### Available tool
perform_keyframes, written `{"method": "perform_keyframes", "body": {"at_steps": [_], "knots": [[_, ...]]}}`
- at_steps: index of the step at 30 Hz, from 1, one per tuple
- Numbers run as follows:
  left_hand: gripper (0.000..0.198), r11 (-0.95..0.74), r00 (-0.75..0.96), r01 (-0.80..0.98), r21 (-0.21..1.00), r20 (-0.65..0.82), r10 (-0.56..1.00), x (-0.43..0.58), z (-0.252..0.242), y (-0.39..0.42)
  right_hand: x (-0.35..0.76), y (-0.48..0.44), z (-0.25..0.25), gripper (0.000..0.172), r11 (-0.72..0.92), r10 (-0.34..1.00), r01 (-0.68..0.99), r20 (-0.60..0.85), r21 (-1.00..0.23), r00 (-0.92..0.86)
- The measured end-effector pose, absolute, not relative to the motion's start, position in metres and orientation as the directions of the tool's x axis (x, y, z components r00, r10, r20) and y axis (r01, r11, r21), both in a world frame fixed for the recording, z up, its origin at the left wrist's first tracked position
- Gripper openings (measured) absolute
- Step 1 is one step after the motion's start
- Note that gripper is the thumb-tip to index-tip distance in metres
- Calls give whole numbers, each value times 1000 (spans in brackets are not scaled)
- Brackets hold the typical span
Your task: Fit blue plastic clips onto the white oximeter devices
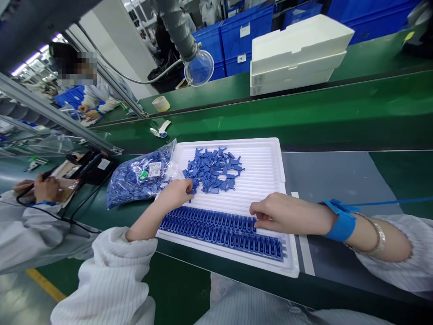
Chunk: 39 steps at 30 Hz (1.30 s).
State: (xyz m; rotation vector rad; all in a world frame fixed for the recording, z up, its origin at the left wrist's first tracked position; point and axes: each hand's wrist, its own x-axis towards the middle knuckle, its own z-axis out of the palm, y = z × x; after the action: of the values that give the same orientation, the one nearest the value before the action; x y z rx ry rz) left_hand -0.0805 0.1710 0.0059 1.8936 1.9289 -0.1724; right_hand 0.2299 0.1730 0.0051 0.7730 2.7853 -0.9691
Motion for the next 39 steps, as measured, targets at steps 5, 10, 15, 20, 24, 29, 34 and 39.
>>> {"method": "perform_keyframes", "body": {"at_steps": [5,10,15,20,24,29,34,39], "knots": [[22,116,79,870,479,-368,926,-68,27,167,234,176,9,16,722,476,402,-16,-563,-879],[37,147,279,600,787,-378,882,-12,38,157,210,170,18,25,934,323,208,437,-291,-839],[44,101,394,549,830,-364,844,17,29,148,209,171,24,25,933,307,173,448,-314,-840],[33,-44,203,820,571,-219,954,-20,24,157,236,177,21,18,814,445,359,92,-458,-891],[32,-90,161,941,325,-197,967,-44,17,168,240,176,17,15,705,484,504,-180,-499,-856],[38,-141,177,976,169,-219,960,-37,7,168,230,170,14,18,683,467,543,-279,-489,-839],[37,-173,183,983,68,-210,960,-28,0,170,230,172,9,10,647,398,501,-306,-575,-865],[23,-188,184,982,-3,-210,960,-23,-3,176,231,171,5,9,650,419,500,-279,-572,-864]]}}
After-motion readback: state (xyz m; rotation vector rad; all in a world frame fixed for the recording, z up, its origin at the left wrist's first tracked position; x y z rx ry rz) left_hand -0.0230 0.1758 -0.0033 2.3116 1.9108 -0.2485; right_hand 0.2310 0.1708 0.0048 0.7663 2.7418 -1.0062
